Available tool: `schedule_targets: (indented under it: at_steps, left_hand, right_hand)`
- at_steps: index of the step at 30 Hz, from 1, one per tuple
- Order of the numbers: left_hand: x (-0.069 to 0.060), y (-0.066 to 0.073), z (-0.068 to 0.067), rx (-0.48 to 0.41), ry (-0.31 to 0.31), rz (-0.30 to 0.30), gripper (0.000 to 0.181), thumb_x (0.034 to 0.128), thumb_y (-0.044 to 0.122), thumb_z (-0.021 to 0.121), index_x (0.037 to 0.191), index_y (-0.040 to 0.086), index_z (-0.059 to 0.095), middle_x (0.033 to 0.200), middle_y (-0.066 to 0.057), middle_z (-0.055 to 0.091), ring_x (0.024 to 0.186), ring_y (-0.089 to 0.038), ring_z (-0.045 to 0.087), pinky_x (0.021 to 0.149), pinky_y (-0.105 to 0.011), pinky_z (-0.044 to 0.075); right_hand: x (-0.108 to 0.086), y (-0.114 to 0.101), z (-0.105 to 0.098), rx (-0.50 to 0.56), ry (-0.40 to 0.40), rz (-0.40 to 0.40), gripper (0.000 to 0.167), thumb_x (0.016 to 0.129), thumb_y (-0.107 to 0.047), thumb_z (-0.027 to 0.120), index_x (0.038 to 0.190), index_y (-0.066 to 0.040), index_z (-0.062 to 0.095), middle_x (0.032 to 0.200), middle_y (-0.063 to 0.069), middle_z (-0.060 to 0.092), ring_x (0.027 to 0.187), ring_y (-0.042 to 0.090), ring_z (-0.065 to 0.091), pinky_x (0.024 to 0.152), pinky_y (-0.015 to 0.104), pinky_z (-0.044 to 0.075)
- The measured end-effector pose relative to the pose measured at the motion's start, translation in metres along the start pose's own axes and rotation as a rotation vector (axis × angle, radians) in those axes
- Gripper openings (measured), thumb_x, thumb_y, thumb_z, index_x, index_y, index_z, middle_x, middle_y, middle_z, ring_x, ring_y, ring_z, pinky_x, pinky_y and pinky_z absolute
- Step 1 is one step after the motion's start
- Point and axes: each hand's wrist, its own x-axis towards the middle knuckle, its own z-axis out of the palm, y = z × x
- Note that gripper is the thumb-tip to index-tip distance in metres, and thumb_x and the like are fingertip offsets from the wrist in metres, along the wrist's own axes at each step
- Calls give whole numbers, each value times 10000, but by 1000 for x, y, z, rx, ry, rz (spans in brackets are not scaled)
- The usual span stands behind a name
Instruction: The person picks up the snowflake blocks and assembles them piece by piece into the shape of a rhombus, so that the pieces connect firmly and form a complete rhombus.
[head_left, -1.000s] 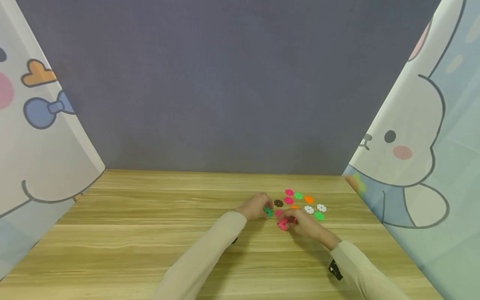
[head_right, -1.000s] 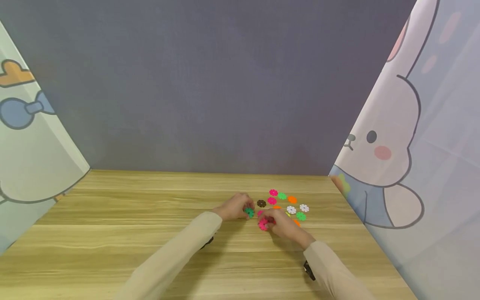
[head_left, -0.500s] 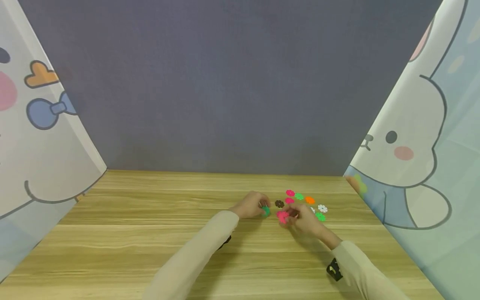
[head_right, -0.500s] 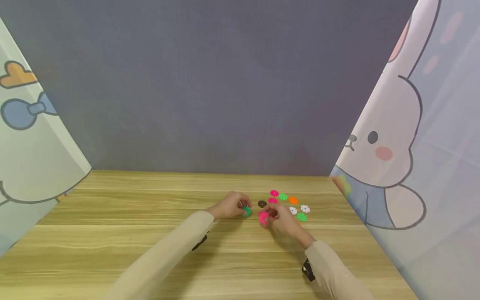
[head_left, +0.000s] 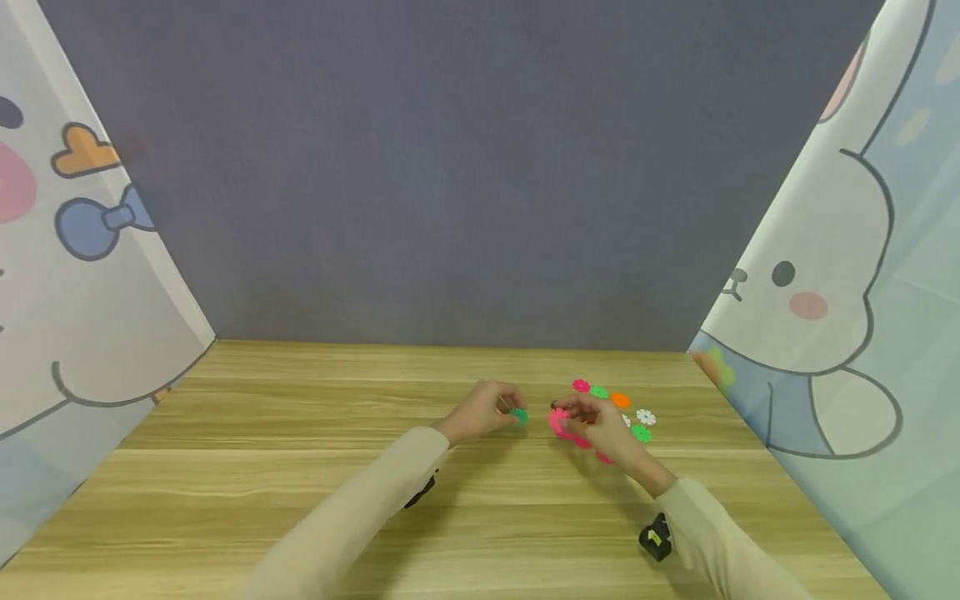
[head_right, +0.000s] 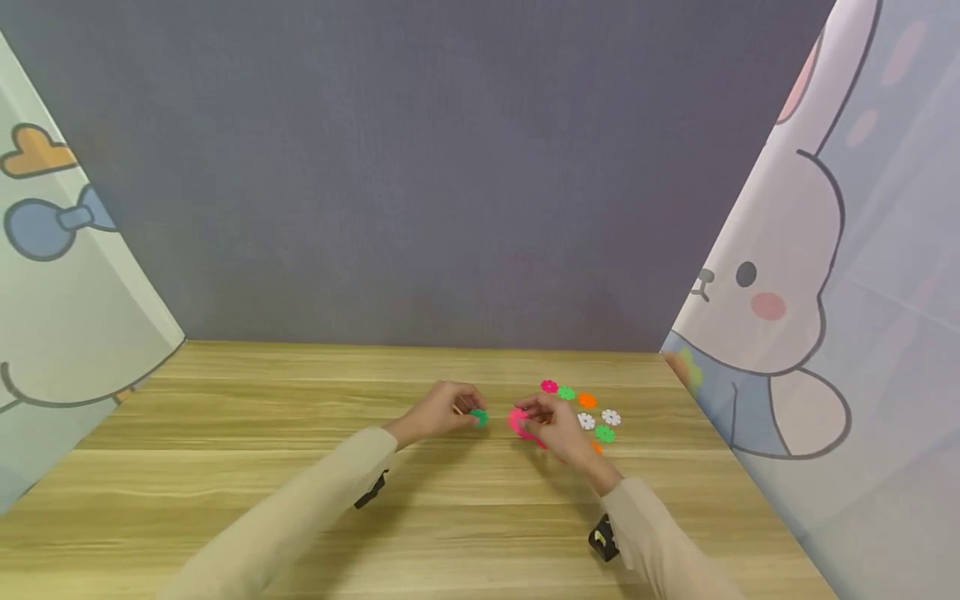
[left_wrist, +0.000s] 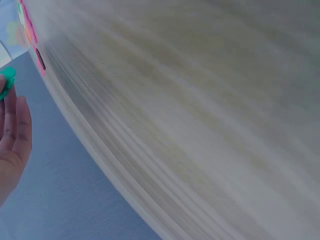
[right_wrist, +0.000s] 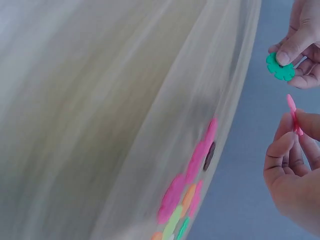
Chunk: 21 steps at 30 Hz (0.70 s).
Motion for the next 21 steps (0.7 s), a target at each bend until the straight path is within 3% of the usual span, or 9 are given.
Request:
schedule_targets:
  at_steps: [8,12,17,21]
  left_hand:
    - [-11,1,-5,8,42,64,104,811,80,681,909,109,660,867,-8,660,740,-74,599,637,-163,506]
    - [-17,2,-7,8,72,87,107,806,67,683,902,109,661,874,-1,652,752,-67,591,647,-166,506]
    - [-24,1,-10,14,115,74,125,797,57,690,904,116,666,882,11,641,761,-63,582,671,-174,506]
    - [-29,0,-11,16,149,80,146,793,41,687,929,93,667,872,-17,651,752,-75,582,663,-182,506]
  right_hand:
    - [7,-10,12,135,1,47,326,841,-88,642,1120,66,576,959,201,608,782,122,615,711,383,542]
    - [10,-16,19,146,3,51,310,836,-94,649,1099,60,593,917,179,622,762,85,627,662,321,536]
    - [14,-22,27,189,7,68,317,832,-79,651,1102,75,591,885,175,633,720,103,622,566,256,478]
    - [17,-27,34,225,11,113,328,835,-70,647,1117,81,577,909,182,631,703,117,592,581,249,471]
